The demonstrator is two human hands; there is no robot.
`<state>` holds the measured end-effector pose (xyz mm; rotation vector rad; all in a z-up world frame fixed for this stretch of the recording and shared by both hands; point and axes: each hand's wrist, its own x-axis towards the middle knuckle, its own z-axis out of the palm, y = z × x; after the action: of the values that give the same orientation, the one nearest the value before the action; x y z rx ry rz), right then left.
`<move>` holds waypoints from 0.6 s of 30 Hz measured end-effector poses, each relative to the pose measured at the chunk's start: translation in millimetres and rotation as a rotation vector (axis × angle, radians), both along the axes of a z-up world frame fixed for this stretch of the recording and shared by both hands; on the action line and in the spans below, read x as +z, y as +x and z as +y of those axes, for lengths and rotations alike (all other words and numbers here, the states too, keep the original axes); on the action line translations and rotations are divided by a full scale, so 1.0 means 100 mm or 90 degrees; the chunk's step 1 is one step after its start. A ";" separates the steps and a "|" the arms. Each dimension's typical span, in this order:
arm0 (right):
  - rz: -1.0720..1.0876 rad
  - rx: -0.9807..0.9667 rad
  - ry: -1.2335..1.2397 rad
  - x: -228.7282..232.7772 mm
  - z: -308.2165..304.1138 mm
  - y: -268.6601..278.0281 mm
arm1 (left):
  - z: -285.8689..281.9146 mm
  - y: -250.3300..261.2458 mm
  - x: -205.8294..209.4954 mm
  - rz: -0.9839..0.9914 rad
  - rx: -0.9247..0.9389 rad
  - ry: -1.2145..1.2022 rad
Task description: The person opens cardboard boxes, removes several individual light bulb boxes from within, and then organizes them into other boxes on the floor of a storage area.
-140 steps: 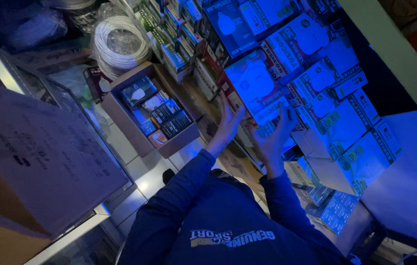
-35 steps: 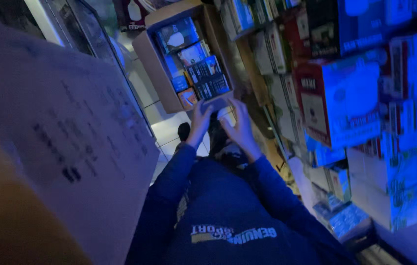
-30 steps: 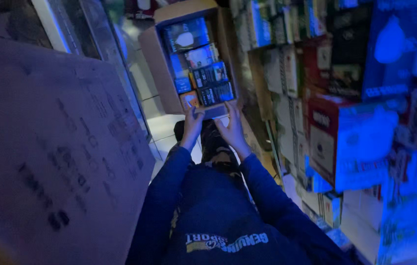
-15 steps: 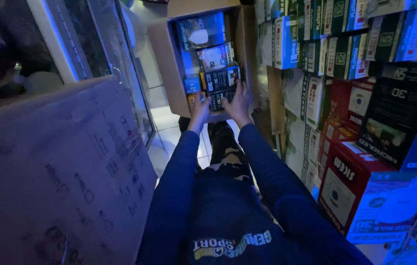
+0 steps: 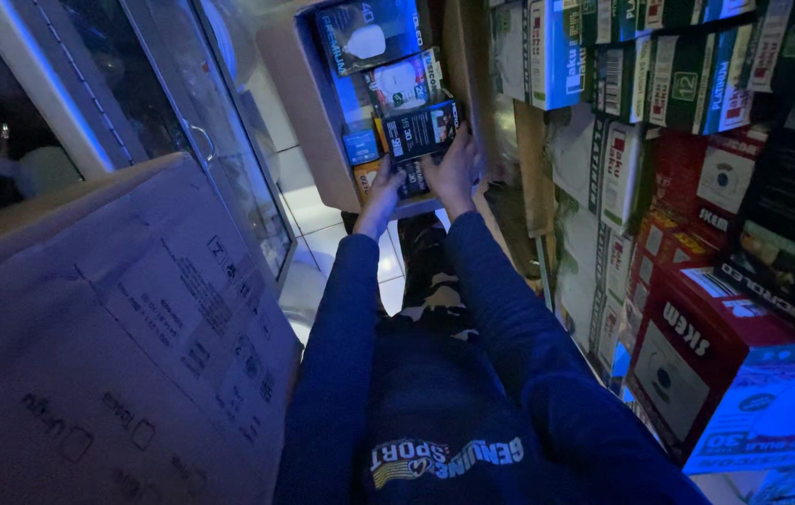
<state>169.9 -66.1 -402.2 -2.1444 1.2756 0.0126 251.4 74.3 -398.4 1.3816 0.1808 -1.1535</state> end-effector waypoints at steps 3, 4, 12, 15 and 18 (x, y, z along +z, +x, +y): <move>0.030 -0.014 0.032 0.00 -0.07 0.06 | 0.03 -0.02 -0.14 0.047 0.001 0.006; 0.041 -0.006 0.034 0.00 -0.10 0.06 | 0.03 -0.03 -0.17 0.040 0.001 0.009; 0.020 0.034 0.006 -0.04 0.00 -0.05 | -0.04 -0.01 0.06 -0.072 0.031 0.006; -0.015 -0.006 0.015 -0.10 0.02 -0.08 | -0.04 0.00 0.13 -0.085 -0.021 0.101; -0.034 -0.035 0.073 -0.14 -0.02 -0.11 | -0.04 -0.01 0.12 -0.078 -0.026 0.111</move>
<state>158.5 -68.4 -416.0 -1.9991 1.2716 0.0057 250.6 70.6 -386.6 1.6122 0.1689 -1.1037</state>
